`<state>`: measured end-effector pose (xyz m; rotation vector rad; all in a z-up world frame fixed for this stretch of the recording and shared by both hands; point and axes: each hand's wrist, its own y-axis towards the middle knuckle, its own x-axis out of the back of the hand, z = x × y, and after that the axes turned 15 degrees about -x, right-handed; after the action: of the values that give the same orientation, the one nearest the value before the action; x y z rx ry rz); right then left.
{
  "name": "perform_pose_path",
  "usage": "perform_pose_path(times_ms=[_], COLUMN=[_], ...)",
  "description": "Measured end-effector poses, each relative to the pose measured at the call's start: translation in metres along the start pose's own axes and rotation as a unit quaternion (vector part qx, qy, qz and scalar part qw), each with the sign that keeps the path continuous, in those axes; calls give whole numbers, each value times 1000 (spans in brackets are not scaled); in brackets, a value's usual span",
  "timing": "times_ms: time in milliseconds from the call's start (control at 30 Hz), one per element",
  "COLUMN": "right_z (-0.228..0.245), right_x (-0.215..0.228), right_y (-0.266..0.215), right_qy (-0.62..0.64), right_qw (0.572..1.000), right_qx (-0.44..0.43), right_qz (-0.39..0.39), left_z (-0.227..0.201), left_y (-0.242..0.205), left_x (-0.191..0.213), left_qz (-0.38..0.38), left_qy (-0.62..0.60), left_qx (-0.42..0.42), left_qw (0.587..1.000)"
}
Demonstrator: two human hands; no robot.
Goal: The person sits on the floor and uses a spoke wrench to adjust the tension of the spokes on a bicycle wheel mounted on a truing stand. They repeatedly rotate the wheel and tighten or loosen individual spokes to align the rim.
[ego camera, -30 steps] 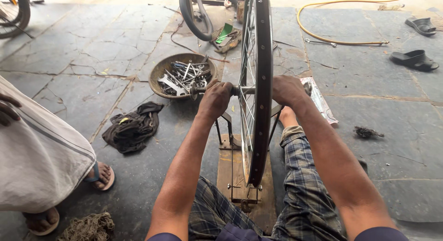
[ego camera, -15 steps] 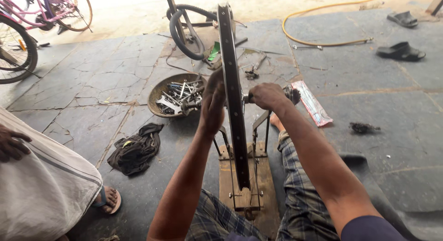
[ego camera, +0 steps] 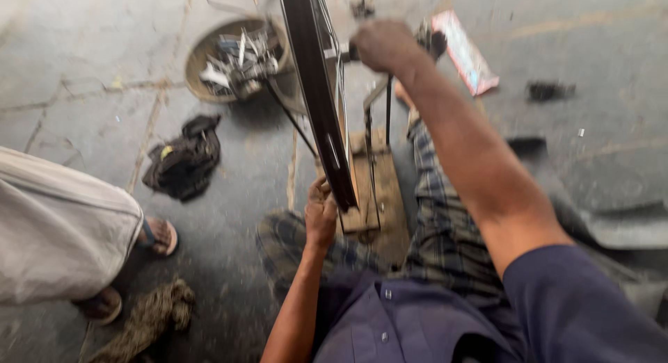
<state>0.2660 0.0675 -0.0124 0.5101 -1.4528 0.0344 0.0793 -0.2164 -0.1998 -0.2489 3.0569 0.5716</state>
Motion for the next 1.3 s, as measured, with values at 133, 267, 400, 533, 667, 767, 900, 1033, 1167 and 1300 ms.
perform_pose_path(times_ms=[133,267,400,533,667,767,900,1033,1167,1300], right_z=[0,2,5,6,9,10,11,10,9,9], right_x=[-1,-11,-16,-17,-14,-11,-10,-11,-12,-12], right_y=[2,2,5,4,0,-3,-5,-4,-6,-7], right_qy=[32,74,62,52,47,48,28,37,59,66], right_qw=[997,997,997,996,996,994,995,995,994,991], right_qx=[-36,-3,-35,-60,-67,-86,-89,-87,-85,-107], right_qz=[55,38,26,41,30,49,43,30,21,54], left_z=[14,5,-10,-16,-18,-19,-18,-12,-8,-10], left_y=[-24,-36,-29,-30,-32,-32,-33,-35,-37,-35], left_x=[8,2,-5,-10,-9,-10,-10,-9,-8,-6], left_qz=[7,85,119,132,126,112,110,113,113,117], left_qy=[152,255,314,339,343,315,326,339,332,351], left_qx=[81,66,26,-46,-96,-111,-126,-111,-115,-92], left_qw=[985,961,942,930,926,936,931,927,929,925])
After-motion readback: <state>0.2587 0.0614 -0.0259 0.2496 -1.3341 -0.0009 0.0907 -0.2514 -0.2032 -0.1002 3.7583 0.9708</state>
